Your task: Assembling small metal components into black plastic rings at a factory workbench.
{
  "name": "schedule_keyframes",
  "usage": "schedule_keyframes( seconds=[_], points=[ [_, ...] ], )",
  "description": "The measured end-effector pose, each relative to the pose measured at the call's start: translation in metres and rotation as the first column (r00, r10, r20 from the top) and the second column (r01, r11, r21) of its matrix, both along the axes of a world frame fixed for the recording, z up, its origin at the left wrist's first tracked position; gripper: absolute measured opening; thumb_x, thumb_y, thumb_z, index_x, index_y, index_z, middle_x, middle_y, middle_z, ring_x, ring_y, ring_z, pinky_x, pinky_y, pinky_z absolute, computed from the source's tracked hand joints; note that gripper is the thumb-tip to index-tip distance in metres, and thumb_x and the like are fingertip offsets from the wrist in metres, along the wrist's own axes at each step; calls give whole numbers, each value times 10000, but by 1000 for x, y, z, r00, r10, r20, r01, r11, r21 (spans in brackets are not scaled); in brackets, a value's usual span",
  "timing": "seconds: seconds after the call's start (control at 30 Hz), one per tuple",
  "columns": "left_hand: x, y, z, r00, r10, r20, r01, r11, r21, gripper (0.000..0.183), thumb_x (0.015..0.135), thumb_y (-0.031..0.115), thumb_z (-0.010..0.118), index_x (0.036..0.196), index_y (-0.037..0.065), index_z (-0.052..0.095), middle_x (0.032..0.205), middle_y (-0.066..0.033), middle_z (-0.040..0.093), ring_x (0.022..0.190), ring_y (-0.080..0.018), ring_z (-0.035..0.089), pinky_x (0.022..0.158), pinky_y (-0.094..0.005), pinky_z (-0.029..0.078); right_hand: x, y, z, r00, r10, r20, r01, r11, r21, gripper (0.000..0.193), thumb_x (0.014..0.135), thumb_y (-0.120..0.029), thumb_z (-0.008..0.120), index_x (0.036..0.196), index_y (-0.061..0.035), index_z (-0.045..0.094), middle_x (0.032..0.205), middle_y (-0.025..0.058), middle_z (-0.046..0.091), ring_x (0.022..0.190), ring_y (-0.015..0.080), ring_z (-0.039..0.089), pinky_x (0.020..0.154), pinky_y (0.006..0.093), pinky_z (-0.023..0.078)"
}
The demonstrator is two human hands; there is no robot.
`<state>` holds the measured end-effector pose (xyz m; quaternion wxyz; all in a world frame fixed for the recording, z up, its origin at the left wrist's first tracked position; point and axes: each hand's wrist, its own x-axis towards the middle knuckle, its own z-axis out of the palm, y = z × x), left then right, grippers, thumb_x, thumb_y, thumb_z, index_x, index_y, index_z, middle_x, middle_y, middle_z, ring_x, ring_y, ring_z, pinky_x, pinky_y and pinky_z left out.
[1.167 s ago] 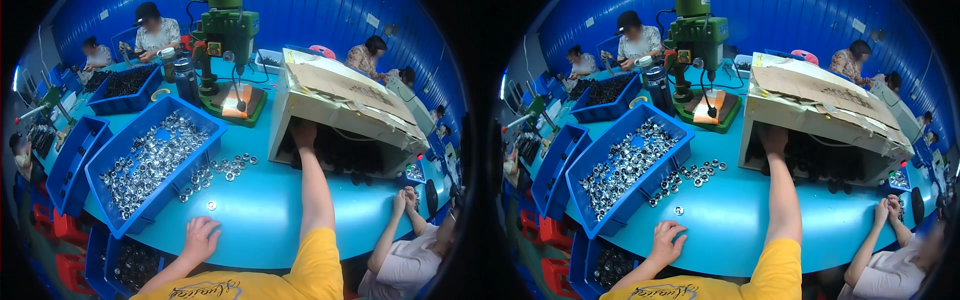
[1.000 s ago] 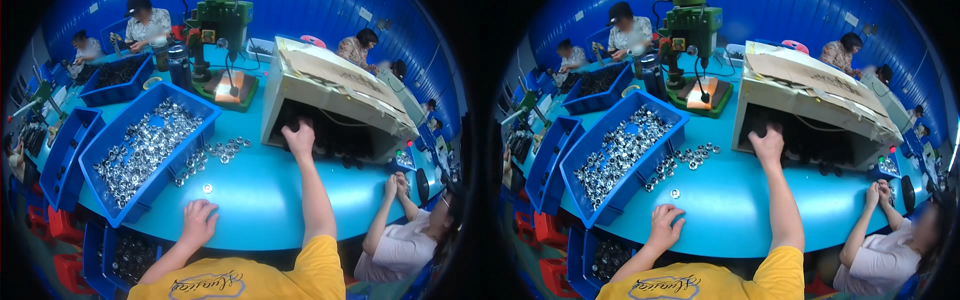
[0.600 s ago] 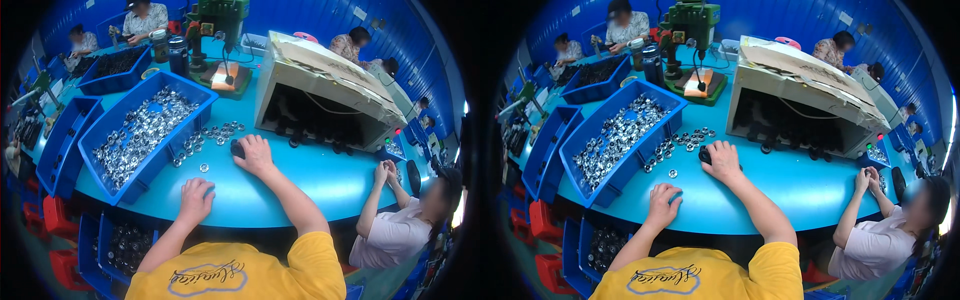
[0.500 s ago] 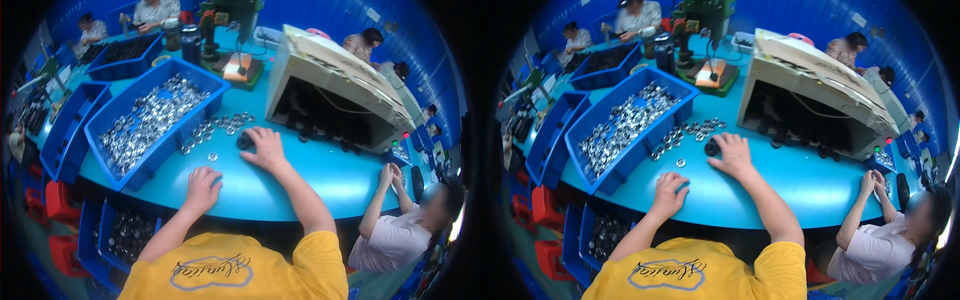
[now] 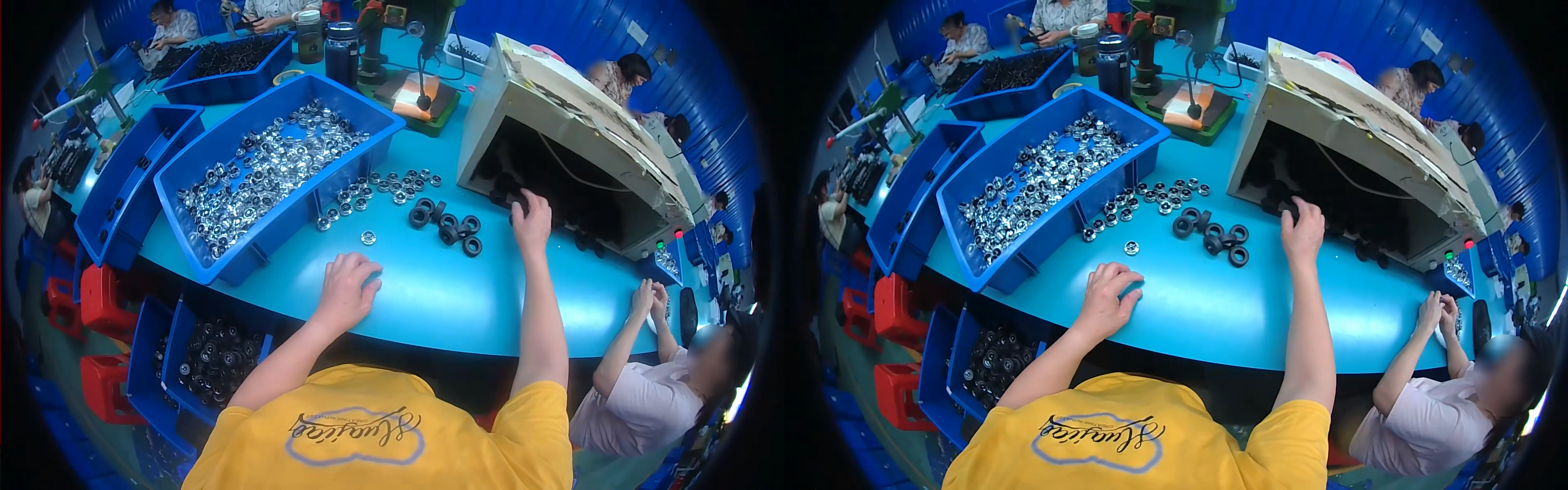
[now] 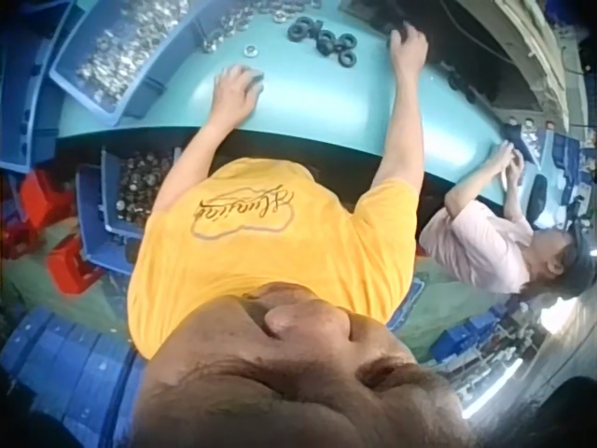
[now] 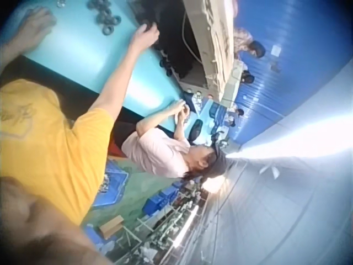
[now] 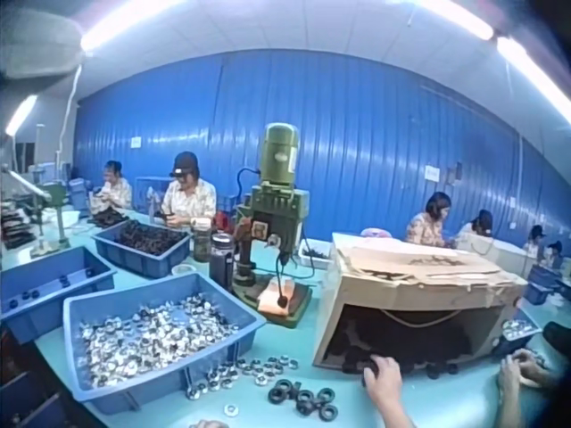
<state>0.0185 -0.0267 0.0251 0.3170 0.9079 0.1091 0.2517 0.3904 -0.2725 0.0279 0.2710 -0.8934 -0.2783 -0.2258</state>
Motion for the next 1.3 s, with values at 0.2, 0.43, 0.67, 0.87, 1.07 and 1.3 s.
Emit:
schedule_keyframes(
  seconds=[0.2, 0.43, 0.67, 0.87, 1.07, 1.3],
  points=[
    [0, 2, 0, 1000, -6, -7, 6, 1000, -5, 233, 843, 102, 761, 1074, 109, 732, 1080, -95, 628, 1070, -316, 575, 944, -438, 438, -95, 27, 14, 931, 305, -201, -333, 935, -125, 626, 808, -411, 830, 1352, -156, 655, 1367, 158, 577, 1217, 377, 535, 1043, 472, 471],
    [-3, 1, -4, 1000, -15, 13, 15, 1000, -6, 242, 844, 104, 757, 1083, 112, 723, 1084, -90, 629, 1089, -312, 575, 924, -446, 430, -139, 73, 2, 906, 367, -213, -399, 906, -139, 495, 821, -304, 837, 1268, -142, 697, 1371, 133, 558, 1187, 374, 533, 1031, 458, 487],
    [-8, 0, -3, 1000, -12, 24, 13, 999, -39, 256, 847, 105, 757, 1100, 113, 718, 1086, -84, 630, 1100, -307, 572, 942, -444, 426, -124, 89, 3, 873, 427, -237, -438, 899, 10, 414, 804, -201, 733, 1210, -124, 721, 1294, 113, 620, 1117, 354, 581, 984, 425, 499],
    [-6, 0, -5, 999, -9, 34, 11, 999, -37, 239, 851, 116, 752, 1089, 118, 724, 1081, -86, 639, 1084, -309, 584, 930, -438, 436, -67, 106, -5, 943, 314, -110, -318, 948, -16, 461, 864, -125, 642, 1323, -164, 670, 1432, 116, 569, 1181, 352, 600, 1019, 441, 502],
    [-8, 1, -3, 1000, -5, 2, 5, 999, -38, 252, 850, 102, 750, 1100, 112, 716, 1088, -85, 626, 1102, -303, 571, 949, -437, 424, -57, 149, 11, 972, 157, -173, -202, 937, -284, 579, 947, -125, 579, 1512, -217, 492, 1614, 116, 409, 1247, 371, 621, 1017, 486, 536],
    [-4, 0, 0, 1000, -18, -3, 18, 999, -35, 250, 849, 92, 749, 1097, 109, 715, 1081, -83, 625, 1092, -303, 571, 939, -435, 424, -7, 179, -12, 971, -12, -238, -104, 876, -470, 491, 937, -78, 565, 1425, -115, 531, 1487, 186, 505, 1167, 409, 662, 956, 495, 572]
  ],
)
